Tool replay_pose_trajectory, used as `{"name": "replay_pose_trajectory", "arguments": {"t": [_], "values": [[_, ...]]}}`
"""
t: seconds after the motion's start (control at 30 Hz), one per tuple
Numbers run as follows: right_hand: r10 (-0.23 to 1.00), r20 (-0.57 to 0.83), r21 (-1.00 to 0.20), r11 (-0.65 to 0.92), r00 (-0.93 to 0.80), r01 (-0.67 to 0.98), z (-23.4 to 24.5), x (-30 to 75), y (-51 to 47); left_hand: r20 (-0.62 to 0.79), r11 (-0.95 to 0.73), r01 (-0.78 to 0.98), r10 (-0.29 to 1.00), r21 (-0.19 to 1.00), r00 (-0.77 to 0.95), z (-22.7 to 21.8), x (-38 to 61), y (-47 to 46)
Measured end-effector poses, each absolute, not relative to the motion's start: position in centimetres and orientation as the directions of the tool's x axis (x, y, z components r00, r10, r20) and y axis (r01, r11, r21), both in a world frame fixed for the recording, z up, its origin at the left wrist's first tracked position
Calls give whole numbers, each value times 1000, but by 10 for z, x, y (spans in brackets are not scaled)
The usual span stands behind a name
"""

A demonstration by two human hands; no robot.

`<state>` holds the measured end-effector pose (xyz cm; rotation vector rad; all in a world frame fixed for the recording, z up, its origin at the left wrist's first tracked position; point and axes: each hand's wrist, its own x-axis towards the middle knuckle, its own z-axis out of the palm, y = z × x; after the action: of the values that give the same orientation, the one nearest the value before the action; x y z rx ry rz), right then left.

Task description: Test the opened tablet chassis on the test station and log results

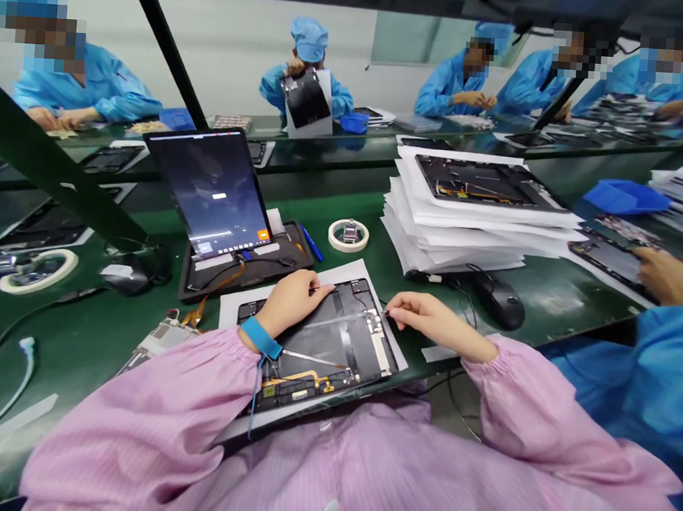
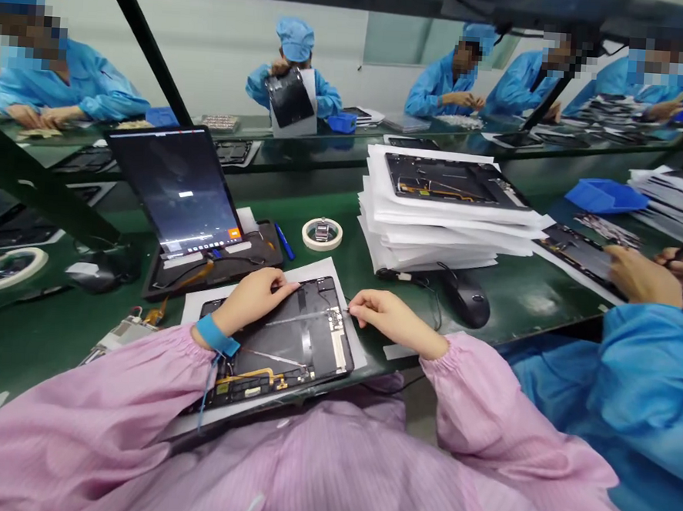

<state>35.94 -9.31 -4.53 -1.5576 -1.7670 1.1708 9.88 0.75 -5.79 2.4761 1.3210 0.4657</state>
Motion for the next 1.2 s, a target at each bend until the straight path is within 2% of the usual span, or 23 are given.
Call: {"name": "replay_pose_trajectory", "arguments": {"t": [0.1, 0.2, 0.37, 0.63, 0.8, 0.9, 1.0, 1.2], "values": [[978, -54, -786, 81, -200, 612, -52, 355, -99, 122, -531, 734, 836, 424, 535, -63, 100, 7], [979, 0, -706, 143, -202, 693, -56, 353, -100, 133, -538, 736, 834, 411, 536, -65, 100, 7], [985, 50, -696, 153, -165, 702, -55, 353, -101, 130, -537, 741, 835, 403, 535, -64, 100, 6], [985, -14, -758, 103, -173, 644, -55, 351, -99, 125, -526, 745, 841, 410, 526, -64, 101, 7], [989, -45, -822, 42, -139, 567, -56, 348, -95, 135, -509, 688, 842, 518, 522, -63, 101, 9], [982, -69, -835, 40, -177, 548, -52, 350, -96, 149, -502, 651, 842, 570, 519, -60, 100, 8], [968, -66, -752, 111, -241, 649, -52, 351, -100, 111, -488, 636, 836, 598, 538, -58, 100, 7], [971, 48, -542, 223, -235, 810, -73, 349, -107, 49, -466, 647, 831, 604, 554, -58, 97, 16]]}}
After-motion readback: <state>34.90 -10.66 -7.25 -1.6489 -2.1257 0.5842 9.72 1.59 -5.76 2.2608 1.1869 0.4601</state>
